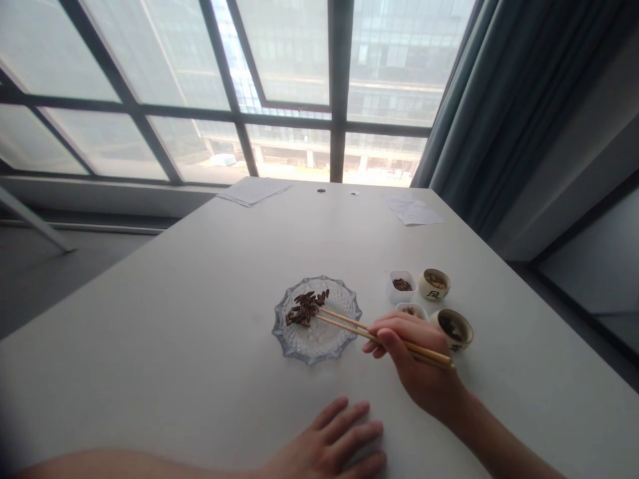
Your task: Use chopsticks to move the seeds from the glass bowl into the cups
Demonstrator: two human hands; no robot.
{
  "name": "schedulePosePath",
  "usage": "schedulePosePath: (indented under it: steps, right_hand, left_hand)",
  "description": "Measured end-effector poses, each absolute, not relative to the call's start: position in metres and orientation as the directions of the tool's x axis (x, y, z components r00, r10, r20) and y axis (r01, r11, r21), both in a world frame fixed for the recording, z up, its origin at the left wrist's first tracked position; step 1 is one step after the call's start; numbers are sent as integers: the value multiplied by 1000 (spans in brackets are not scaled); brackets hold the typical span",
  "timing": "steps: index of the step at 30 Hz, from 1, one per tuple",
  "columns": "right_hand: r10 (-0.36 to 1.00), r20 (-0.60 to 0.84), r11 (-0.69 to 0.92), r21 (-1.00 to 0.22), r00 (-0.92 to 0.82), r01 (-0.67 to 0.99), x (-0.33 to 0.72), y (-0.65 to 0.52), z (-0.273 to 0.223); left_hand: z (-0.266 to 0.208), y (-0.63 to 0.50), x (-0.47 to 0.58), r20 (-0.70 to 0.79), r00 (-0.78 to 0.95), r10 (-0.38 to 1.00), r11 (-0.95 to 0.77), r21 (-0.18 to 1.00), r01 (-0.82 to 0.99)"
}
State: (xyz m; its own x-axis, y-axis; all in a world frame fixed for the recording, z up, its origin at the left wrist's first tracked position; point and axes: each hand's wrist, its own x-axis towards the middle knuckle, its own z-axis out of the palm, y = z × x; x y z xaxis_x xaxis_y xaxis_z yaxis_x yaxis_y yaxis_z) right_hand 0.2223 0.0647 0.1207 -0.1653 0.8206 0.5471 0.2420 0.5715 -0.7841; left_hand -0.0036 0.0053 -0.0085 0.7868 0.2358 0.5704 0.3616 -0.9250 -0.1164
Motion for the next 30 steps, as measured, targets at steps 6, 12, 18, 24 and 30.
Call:
schedulePosePath:
  steps: [6, 12, 18, 24, 30]
  right_hand:
    - [810, 539, 580, -793, -230, 184, 188, 76, 108]
    - [758, 544, 624, -765, -359, 160, 181, 82, 106]
    - [761, 563, 619, -779, -322, 100, 175, 80, 96]
    - [777, 591, 627, -760, -216, 172, 178, 75, 105]
    - [695, 718, 670, -629, -35, 393, 215, 65, 133]
  left_hand:
    - [5, 2, -8, 440, 860, 258, -942, -83, 325]
    - [7, 2, -7, 482, 836, 262, -942, -61, 330]
    - [3, 2, -8, 460, 853, 246, -943, -90, 320]
    - [4, 4, -10, 479, 847, 232, -939, -115, 323]
    - [1, 5, -8, 503, 830, 240, -936, -107, 335]
